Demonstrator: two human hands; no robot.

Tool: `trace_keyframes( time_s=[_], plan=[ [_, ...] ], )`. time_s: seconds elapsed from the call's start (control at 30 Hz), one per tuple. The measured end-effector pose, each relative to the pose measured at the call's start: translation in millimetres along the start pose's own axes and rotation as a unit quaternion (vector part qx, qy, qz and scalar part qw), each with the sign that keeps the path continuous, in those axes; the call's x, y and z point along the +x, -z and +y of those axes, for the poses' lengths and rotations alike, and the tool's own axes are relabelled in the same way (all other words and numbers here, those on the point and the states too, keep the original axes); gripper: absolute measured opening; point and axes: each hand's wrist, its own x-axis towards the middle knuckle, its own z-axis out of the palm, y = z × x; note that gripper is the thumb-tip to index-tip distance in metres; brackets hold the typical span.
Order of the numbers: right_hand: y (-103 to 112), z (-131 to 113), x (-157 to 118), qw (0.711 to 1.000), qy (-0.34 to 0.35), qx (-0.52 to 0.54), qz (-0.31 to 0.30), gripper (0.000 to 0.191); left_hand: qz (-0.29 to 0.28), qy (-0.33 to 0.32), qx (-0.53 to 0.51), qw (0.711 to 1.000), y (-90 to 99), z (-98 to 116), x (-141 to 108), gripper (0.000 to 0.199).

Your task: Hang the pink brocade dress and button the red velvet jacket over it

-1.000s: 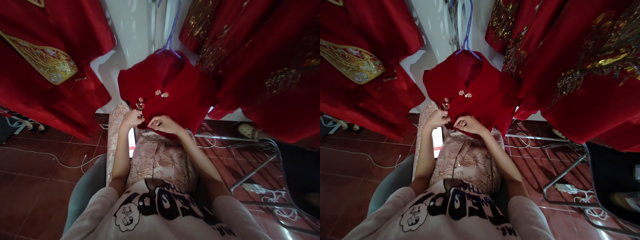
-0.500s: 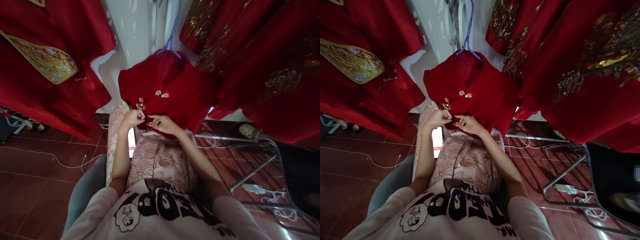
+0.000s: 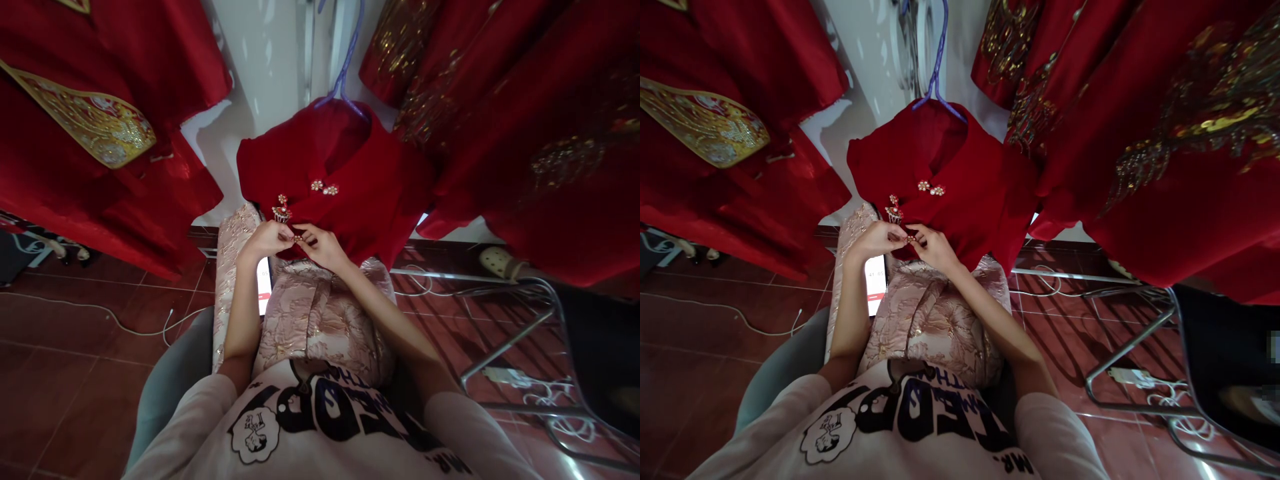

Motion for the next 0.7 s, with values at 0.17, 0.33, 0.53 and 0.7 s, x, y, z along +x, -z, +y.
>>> trace_keyframes(
  time_s=[0.17, 0.33, 0.53, 0.7],
  plan=[
    [-1, 1, 0, 1.0, -0.005, -0.016, 0.006, 0.037, 0.004, -0.005, 0.01, 1.0, 0.3, 3, 1, 0.021],
    [-5, 3, -1, 1.0, 0.0, -0.021, 0.018, 0.037, 0.008, -0.019, 0.014, 1.0, 0.7, 1, 1, 0.02],
    [-4, 0, -1, 0.999, -0.018, -0.047, 0.017, 0.035, 0.001, -0.012, 0.014, 1.0, 1.1, -7, 1, 0.022],
    [22, -13, -2, 0.998, -0.024, -0.059, 0.021, 0.028, 0.007, -0.038, 0.117, 0.992, 0.9, -4, -2, 0.049]
  ],
)
